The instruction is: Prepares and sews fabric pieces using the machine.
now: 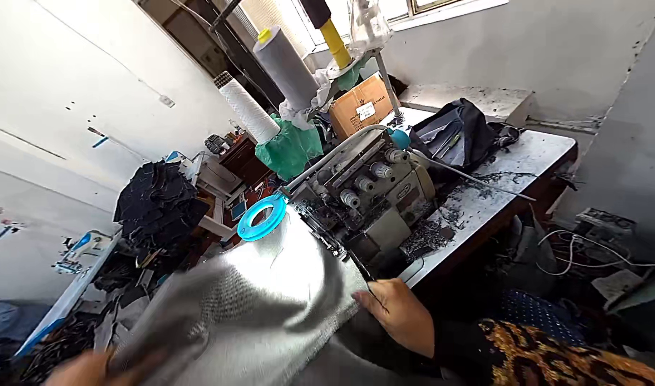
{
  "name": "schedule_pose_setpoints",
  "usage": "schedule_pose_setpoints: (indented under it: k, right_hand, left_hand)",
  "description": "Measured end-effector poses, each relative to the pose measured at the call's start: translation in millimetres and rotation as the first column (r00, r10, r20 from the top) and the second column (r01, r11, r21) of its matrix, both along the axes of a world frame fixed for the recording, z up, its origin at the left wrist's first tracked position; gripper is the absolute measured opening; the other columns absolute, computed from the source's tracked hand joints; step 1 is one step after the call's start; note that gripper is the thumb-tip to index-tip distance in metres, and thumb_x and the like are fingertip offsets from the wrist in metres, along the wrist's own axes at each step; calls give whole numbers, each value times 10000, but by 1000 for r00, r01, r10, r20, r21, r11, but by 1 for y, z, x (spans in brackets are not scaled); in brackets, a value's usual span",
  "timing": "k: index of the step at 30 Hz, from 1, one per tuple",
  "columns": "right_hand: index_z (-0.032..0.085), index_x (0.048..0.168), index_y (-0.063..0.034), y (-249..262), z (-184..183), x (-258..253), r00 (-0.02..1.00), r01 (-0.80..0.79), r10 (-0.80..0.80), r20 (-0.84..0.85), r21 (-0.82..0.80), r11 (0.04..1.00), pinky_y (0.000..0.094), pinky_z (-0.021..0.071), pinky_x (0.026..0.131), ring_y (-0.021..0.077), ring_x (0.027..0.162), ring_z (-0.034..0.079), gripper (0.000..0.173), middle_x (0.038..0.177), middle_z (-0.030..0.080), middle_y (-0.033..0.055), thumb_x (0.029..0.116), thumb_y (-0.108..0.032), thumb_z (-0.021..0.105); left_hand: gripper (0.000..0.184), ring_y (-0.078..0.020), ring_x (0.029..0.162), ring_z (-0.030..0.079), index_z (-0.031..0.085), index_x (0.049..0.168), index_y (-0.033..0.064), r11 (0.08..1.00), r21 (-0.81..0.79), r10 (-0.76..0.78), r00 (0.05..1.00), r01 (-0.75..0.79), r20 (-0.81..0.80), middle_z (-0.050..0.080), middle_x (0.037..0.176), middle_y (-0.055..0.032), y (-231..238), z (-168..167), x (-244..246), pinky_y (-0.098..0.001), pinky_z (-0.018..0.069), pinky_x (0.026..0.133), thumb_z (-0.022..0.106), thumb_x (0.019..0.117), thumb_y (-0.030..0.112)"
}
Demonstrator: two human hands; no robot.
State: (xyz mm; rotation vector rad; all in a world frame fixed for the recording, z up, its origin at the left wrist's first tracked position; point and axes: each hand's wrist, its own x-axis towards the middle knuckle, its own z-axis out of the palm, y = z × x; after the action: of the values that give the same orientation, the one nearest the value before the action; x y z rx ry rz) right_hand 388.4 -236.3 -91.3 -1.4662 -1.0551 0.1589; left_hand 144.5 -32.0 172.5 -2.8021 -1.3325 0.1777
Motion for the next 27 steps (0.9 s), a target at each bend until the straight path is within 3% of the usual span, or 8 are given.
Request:
schedule_pose_setpoints:
  k: [3, 6, 7, 9, 13, 16, 19, 27]
  right_hand:
    - [578, 771, 47, 2, 32, 6, 966, -166, 107, -235, -246, 955, 432, 444, 653, 249, 663, 541, 492, 677, 522, 130, 1083, -315, 462]
    - [612, 810, 83, -15, 34, -11, 933, -314, 237, -270, -289, 905, 515, 487, 678, 337, 700, 611, 455, 713, 587, 207, 1073, -268, 493]
    - [613, 780, 82, -21, 25, -20, 934, -318, 252, -252, -273, 908, 526, 483, 648, 351, 674, 618, 442, 685, 589, 215, 1054, -251, 517]
    - [615, 754, 86, -27, 9, -32, 936, -316, 258, -237, -250, 915, 525, 472, 624, 362, 652, 616, 405, 667, 588, 223, 1021, -213, 557]
    - [680, 800, 86, -23, -12, -40, 953, -274, 241, -185, -175, 946, 545, 540, 693, 384, 731, 694, 211, 747, 672, 241, 907, -95, 666]
    - [690, 782, 18, -15, -34, -51, 982, -161, 167, -87, 74, 984, 387, 535, 571, 239, 613, 668, 196, 677, 663, 148, 910, -119, 634]
    - [717, 855, 0, -18, -37, -50, 974, -164, 179, -136, 116, 980, 315, 535, 595, 172, 645, 674, 181, 734, 697, 121, 927, -112, 595]
    - [687, 829, 59, -43, -18, -44, 965, -165, 172, -197, 49, 985, 361, 509, 602, 236, 648, 666, 174, 726, 676, 180, 854, 35, 516]
  left_hand:
    - [417, -615, 1137, 574, 644, 1149, -143, 952, 306, 41, 999, -29, -32, 617, 1134, -428, 18, 8, 99, -762, 402, 958, 635, 1022, 254]
    - [339, -628, 1264, 484, 596, 1262, -125, 791, 607, -360, 864, 82, 353, 541, 1310, -422, -13, -33, 130, -737, 350, 1058, 573, 1000, 89]
    - [378, -593, 1252, 515, 581, 1276, -138, 788, 607, -434, 795, 107, 423, 549, 1314, -408, -45, -52, 133, -680, 390, 1061, 579, 992, 111]
    - [397, -443, 929, 688, 628, 1158, -167, 862, 474, -441, 730, 181, 522, 677, 1060, -338, -121, -109, 134, -535, 557, 818, 694, 919, 142]
    - [386, -256, 682, 695, 644, 1208, -78, 984, 77, -173, 774, 159, 609, 707, 861, -166, -157, -216, 129, -439, 589, 628, 719, 877, 107]
    - [334, -157, 581, 636, 725, 1174, -24, 966, 206, -252, 730, 154, 635, 698, 769, -105, -146, -223, 119, -328, 547, 555, 608, 864, 25]
    - [341, -185, 561, 605, 767, 1126, 2, 941, 298, -314, 746, 162, 587, 665, 741, -113, -144, -213, 117, -329, 514, 516, 575, 844, 1]
    - [429, -258, 546, 657, 727, 1232, -6, 919, 373, -284, 870, 127, 404, 685, 752, -122, -174, -217, 136, -406, 514, 455, 587, 827, -8]
